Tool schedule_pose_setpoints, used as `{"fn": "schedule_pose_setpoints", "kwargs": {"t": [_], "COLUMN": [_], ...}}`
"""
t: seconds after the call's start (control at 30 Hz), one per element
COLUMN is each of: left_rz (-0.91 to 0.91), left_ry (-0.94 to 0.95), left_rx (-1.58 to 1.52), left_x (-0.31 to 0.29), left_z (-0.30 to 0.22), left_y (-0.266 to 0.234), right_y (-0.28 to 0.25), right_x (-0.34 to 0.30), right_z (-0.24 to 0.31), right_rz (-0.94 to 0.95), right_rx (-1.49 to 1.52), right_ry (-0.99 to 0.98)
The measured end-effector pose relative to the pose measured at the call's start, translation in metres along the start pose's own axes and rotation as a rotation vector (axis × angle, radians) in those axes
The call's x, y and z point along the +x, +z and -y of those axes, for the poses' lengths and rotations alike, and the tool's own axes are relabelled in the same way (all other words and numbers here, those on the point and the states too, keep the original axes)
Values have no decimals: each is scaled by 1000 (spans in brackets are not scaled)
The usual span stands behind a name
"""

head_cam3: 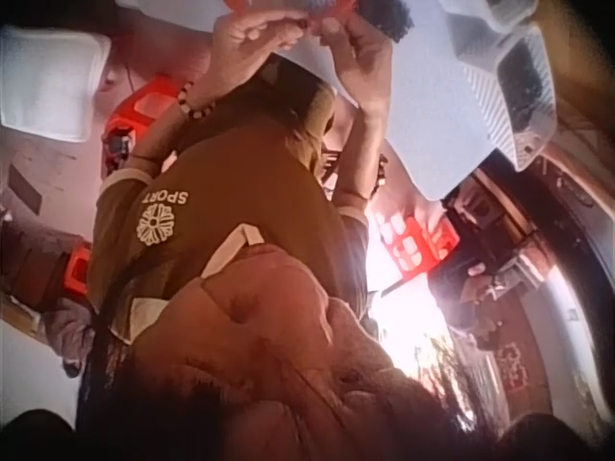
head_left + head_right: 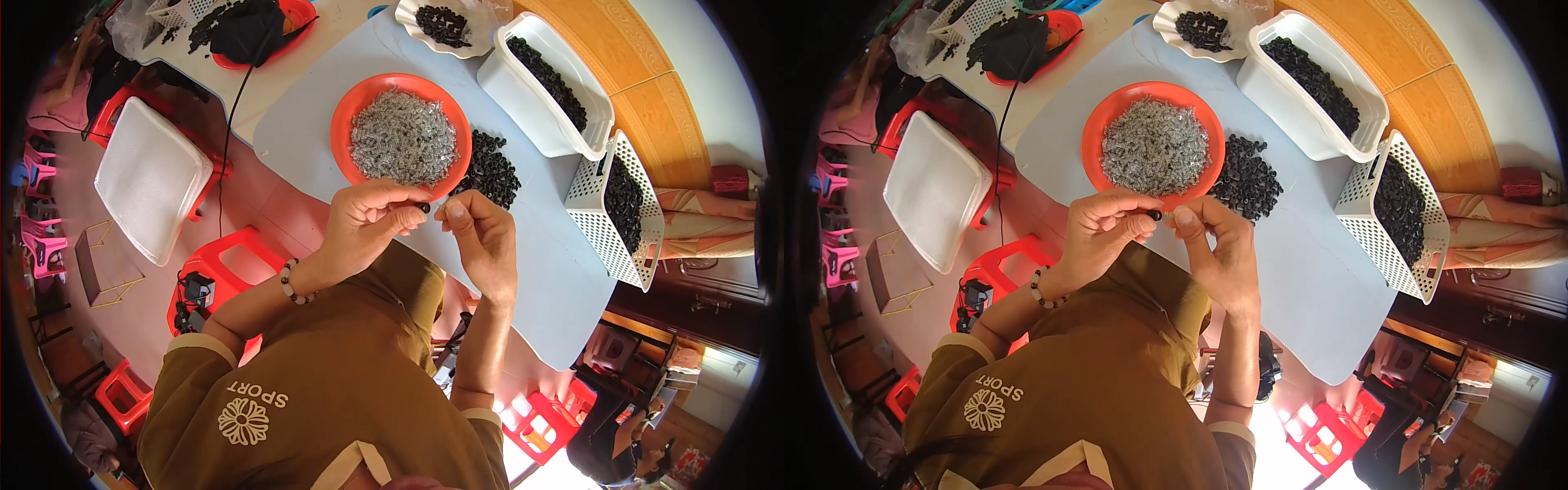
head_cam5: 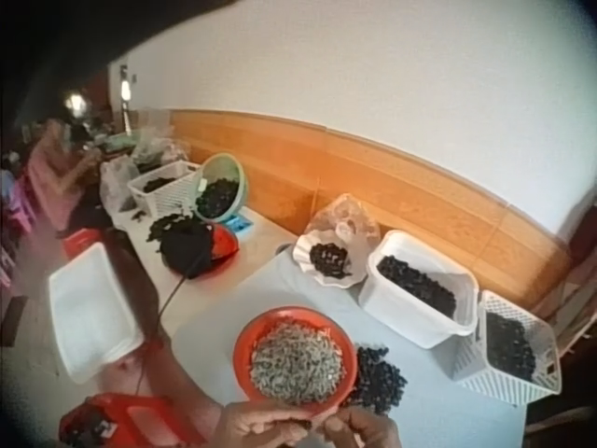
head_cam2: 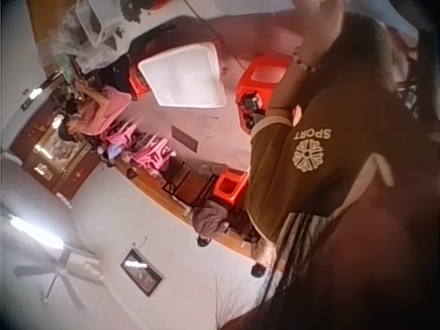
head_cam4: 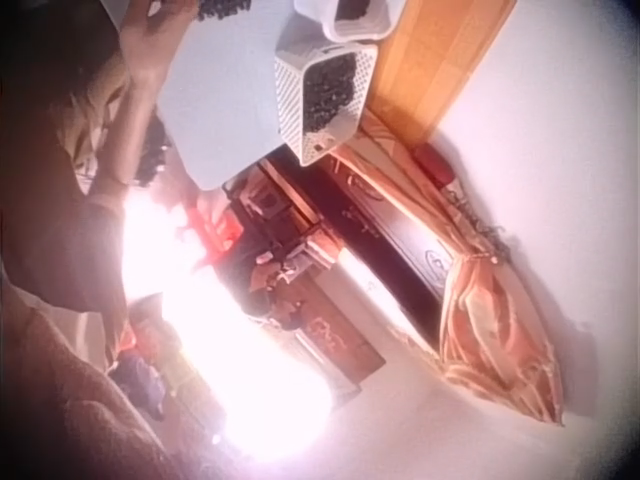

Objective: The person assembles small components by hand, inserting metal pins into plastic parts at a workstation.

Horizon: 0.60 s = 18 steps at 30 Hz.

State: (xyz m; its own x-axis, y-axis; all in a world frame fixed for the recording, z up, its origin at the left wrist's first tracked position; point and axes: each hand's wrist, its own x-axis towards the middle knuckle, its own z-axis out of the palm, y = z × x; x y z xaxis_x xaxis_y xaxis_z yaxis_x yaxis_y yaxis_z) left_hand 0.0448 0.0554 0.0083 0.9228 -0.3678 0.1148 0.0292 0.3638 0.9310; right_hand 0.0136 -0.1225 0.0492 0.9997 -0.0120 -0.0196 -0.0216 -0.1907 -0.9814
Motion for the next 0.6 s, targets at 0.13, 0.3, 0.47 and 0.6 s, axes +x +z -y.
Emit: {"fn": "schedule_pose_setpoints", "kwargs": {"t": [0.13, 0.3, 0.47, 0.6], "left_rz": [29, 72, 131, 156], "left_ry": [40, 86, 27, -122], "left_rx": [45, 141, 88, 4], "left_x": [-7, -13, -19, -26], "left_z": [4, 8, 12, 19], "left_y": [4, 7, 13, 19], "right_y": [2, -4, -12, -13], "right_x": [-12, -21, -28, -38], "right_z": [4, 15, 17, 10], "right_rz": [-46, -16, 65, 40], "right_rx": [-166, -296, -352, -474], "right_ry": [-45, -88, 56, 150]}}
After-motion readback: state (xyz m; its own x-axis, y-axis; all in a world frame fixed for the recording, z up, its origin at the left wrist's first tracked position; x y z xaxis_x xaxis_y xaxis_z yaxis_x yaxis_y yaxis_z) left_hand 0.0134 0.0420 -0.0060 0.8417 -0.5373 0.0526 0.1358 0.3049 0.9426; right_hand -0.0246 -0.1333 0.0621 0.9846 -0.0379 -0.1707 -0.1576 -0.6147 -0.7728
